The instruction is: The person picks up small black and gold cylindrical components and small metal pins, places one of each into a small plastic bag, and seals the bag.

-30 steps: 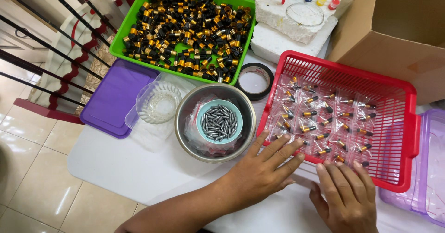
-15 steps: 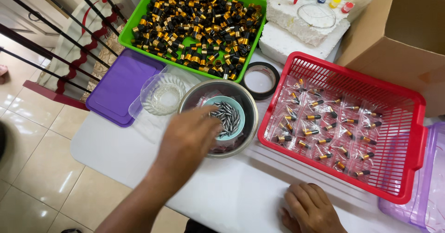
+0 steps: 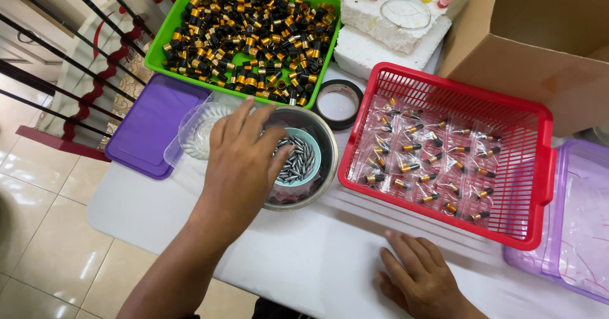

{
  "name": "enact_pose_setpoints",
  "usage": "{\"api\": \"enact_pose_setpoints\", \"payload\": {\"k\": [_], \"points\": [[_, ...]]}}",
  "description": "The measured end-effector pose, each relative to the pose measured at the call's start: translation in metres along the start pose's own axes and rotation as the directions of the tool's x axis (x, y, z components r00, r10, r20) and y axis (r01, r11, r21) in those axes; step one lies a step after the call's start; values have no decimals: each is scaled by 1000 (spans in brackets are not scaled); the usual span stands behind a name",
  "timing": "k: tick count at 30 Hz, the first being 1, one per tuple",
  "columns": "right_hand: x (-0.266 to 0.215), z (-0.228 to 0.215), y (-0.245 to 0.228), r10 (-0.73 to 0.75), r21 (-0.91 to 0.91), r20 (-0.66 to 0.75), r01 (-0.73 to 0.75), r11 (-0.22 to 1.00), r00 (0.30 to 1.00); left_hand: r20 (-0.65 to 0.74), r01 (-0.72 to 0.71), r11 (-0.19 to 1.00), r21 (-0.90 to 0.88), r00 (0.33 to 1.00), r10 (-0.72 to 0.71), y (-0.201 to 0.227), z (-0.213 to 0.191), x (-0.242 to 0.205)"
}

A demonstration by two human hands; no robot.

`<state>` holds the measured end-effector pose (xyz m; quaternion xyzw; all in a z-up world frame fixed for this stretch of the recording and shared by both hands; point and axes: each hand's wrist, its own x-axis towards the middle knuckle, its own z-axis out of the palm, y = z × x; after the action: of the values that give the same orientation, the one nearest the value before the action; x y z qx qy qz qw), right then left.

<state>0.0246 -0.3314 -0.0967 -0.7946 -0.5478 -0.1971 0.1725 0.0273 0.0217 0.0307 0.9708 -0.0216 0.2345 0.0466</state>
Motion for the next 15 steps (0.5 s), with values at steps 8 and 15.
{"api": "enact_pose_setpoints", "payload": {"k": [8, 15], "points": [[-9, -1, -1, -4, -35, -2, 4, 999, 1000, 62, 125, 989, -76, 991, -121, -61, 31, 46], [-6, -1, 0, 9, -12, 55, -8, 1000, 998, 235, 159, 973, -166, 965, -118, -111, 82, 71]]}}
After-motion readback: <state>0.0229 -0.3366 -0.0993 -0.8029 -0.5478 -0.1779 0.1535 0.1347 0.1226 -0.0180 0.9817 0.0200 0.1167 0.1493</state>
